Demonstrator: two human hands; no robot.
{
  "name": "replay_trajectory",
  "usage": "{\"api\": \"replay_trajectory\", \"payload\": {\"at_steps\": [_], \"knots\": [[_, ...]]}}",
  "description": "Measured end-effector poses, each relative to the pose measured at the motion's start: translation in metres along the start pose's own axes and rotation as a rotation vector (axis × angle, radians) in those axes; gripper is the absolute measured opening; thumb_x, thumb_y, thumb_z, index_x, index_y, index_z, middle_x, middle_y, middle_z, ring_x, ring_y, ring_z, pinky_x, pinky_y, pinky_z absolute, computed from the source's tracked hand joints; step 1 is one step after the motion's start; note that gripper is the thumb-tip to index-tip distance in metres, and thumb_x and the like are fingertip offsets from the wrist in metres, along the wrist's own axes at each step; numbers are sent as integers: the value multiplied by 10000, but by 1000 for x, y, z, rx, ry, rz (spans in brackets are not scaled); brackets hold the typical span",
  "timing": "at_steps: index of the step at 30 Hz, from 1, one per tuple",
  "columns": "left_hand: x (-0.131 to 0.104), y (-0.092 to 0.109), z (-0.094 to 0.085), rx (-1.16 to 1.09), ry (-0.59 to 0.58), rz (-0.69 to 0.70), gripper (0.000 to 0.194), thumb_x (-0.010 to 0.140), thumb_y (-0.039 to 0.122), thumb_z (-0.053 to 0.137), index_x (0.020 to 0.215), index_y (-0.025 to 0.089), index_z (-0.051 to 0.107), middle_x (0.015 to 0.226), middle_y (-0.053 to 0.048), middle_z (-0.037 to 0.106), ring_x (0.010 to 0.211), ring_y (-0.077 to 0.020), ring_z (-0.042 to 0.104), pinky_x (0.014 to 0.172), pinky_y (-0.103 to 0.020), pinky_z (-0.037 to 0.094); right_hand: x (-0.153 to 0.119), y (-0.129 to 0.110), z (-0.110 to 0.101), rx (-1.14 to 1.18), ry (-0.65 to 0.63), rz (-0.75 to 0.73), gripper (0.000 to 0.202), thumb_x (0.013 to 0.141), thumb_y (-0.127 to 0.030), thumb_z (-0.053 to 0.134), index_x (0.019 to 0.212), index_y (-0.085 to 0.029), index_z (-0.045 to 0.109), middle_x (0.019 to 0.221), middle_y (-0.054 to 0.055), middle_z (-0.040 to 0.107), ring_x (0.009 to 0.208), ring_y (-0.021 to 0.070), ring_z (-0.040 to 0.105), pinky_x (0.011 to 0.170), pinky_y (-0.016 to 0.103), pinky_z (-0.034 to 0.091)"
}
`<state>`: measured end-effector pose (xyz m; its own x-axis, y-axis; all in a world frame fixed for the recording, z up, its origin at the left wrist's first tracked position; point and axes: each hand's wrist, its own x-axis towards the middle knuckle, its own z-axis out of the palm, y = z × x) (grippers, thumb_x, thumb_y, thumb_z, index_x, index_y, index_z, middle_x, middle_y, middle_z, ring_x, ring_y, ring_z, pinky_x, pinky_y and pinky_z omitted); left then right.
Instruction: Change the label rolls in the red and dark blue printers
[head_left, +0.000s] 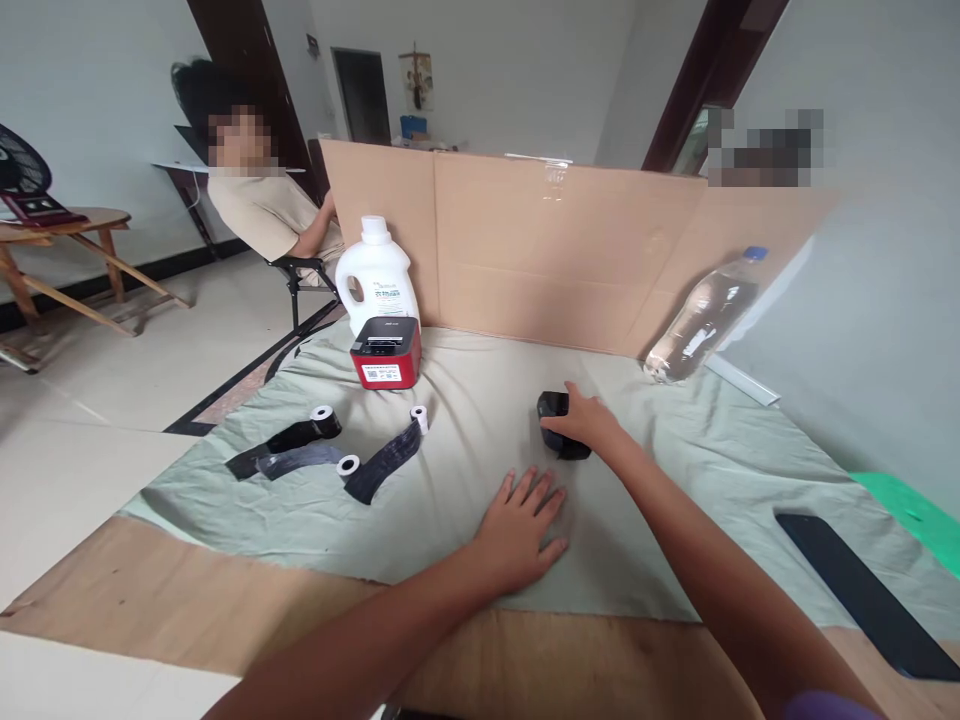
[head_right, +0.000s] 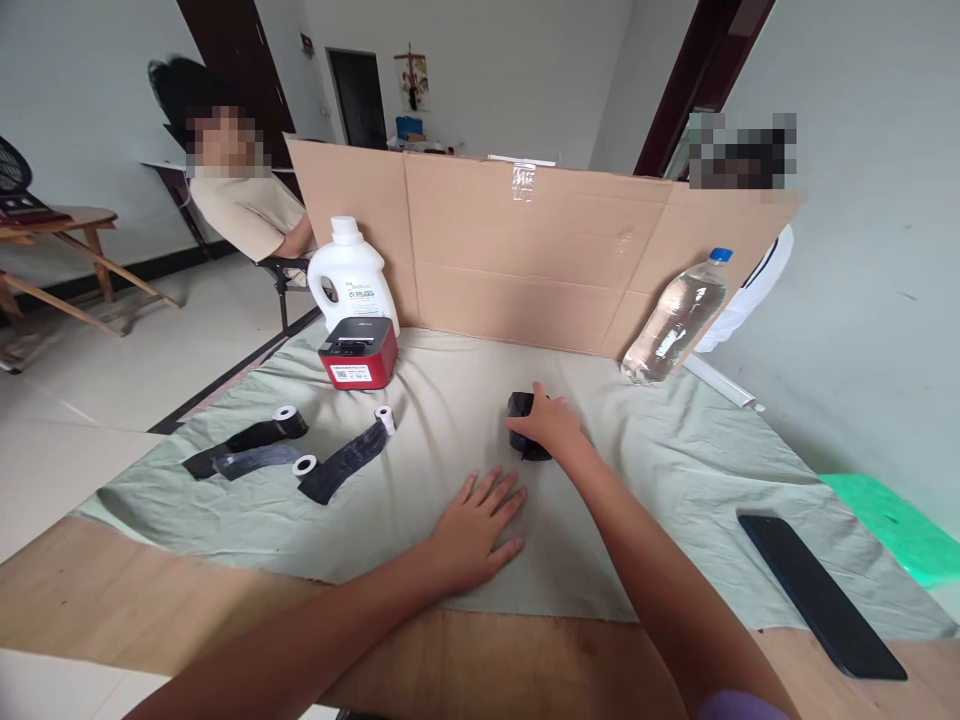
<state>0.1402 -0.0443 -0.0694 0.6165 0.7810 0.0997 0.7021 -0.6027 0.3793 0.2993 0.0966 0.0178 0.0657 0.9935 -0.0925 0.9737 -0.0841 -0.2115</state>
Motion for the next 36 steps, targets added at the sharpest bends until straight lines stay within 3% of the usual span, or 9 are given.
{"api": "replay_trajectory", "payload": {"at_steps": [5, 16, 20, 23, 25, 28, 30, 32, 36], "knots": [[-2, 2, -2, -27, 14, -3, 680, 993, 594, 286, 1554, 212, 342, 1654, -91, 227, 1541, -324, 135, 1240, -581, 95, -9, -27, 2, -31, -16, 75, 995, 760, -630, 628, 1555, -175, 239, 1255, 264, 516, 1010, 381, 644, 812, 467, 485], [-3, 1, -4, -27, 21, -2, 677, 994, 595, 296, 1543, 203, 359, 1647, -94, 254, 1540, -323, 139, 1241, -575, 97, -16, -34, 22, -22, 62, 57, 1033, 792, -640, 596, 1593, -165, 149, 1265, 278, 502, 996, 392, 651, 831, 494, 486], [-2, 0, -1, -11, 39, 6, 656, 987, 579, 348, 1535, 217, 372, 1639, -92, 278, 1531, -323, 174, 1238, -572, 128, -23, -20, 7, 67, 13, 63, 1081, 817, -738, 517, 1609, -168, 51, 1307, 295, 521, 953, 370, 682, 815, 476, 509], [-3, 1, -2, -46, 72, 17, 623, 970, 544, 428, 1509, 231, 408, 1626, -93, 309, 1519, -329, 212, 1229, -580, 151, -25, 2, -11, 301, -123, 85, 1084, 836, -759, 473, 1607, -201, -45, 1297, 270, 580, 664, 260, 706, 643, 396, 540], [-3, 2, -7, -107, 125, -3, 512, 949, 480, 497, 1397, 235, 538, 1562, -94, 425, 1455, -323, 354, 1207, -548, 240, -20, 19, -17, 455, -178, 105, 1034, 868, -694, 480, 1607, -215, -63, 1310, 257, 591, 501, 198, 657, 542, 367, 525], [9, -5, -25, -307, 266, -154, 253, 934, 332, 507, 1092, 231, 676, 1219, -63, 687, 1074, -217, 653, 983, -382, 491, -4, 38, -6, 575, -124, 54, 839, 912, -538, 474, 1603, -194, 144, 1267, 216, 639, 441, 165, 611, 527, 364, 523], [29, -20, -42, -467, 383, -306, 193, 921, 279, 494, 997, 221, 662, 980, -26, 718, 801, -151, 660, 773, -289, 523, 7, 46, 12, 631, -22, -38, 658, 926, -455, 444, 1524, -191, 365, 1219, 167, 678, 519, 177, 635, 599, 370, 543], [57, -42, -59, -602, 427, -458, 175, 882, 252, 530, 1010, 199, 638, 896, -17, 705, 676, -124, 622, 648, -248, 489, 15, 49, 35, 679, 122, -123, 528, 935, -409, 405, 1403, -194, 521, 1205, 132, 693, 726, 222, 690, 743, 393, 555], [112, -85, -80, -857, 84, -681, 268, 776, 193, 612, 1041, 151, 627, 878, -50, 724, 599, -111, 615, 470, -199, 362, 20, 51, 68, 711, 340, -221, 479, 967, -423, 332, 1280, -188, 607, 1197, 125, 701, 1096, 282, 648, 975, 451, 477]]}}
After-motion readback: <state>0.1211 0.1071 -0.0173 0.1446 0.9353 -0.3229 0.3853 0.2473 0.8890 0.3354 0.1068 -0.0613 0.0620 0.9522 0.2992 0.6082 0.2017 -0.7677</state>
